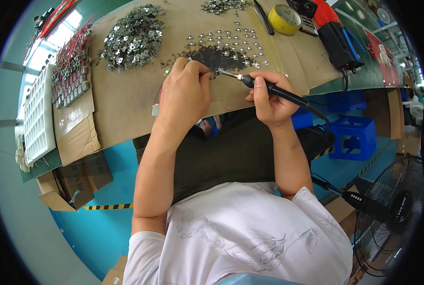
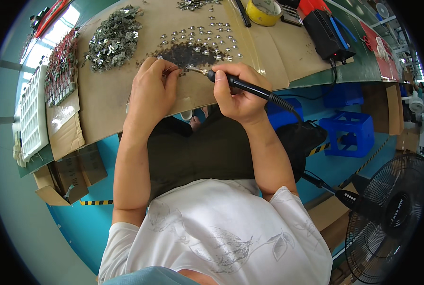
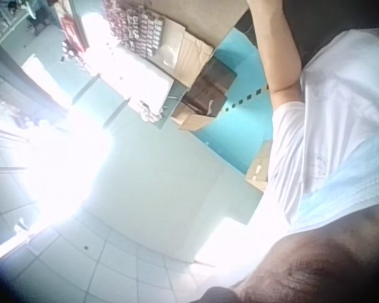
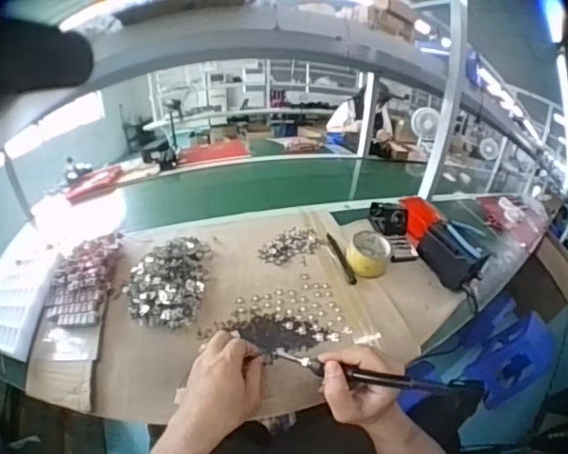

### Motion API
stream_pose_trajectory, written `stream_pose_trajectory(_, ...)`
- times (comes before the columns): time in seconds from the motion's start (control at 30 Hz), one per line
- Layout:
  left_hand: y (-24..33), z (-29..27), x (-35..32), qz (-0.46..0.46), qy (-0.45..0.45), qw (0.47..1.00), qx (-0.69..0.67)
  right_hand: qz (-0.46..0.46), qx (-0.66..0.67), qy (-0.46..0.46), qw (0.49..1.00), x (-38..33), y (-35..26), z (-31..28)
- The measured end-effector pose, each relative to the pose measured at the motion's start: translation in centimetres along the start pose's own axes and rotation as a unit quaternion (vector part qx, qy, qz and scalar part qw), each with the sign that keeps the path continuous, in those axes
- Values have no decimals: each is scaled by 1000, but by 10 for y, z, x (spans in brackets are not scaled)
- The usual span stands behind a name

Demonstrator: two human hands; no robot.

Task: Soldering small electronic components onto a board at a workbench.

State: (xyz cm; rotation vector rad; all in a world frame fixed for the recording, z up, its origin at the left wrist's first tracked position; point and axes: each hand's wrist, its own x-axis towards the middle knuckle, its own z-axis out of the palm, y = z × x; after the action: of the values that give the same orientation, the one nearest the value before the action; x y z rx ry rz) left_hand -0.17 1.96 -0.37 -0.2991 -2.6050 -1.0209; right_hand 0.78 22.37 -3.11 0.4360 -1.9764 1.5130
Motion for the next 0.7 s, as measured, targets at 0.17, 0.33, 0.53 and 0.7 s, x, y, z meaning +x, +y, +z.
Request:
stream_pose_trajectory(0.17, 3, -1, 1, -27, -23, 999, -4, 2, -5, -3, 1000, 0, -1, 1)
stream_pose_trajectory(0.33, 4, 2, 1, -19, -29, 999, 20, 9, -3, -7, 1000, 0, -2, 1)
stream_pose_trajectory(0.53, 4, 5, 2, -1, -20, 999, 37, -3, -12, -6, 1000, 1, 0, 0)
stream_pose_trajectory(0.7, 5, 6, 2, -3, -26, 999, 43, 1, -11, -6, 1000, 1, 1, 0)
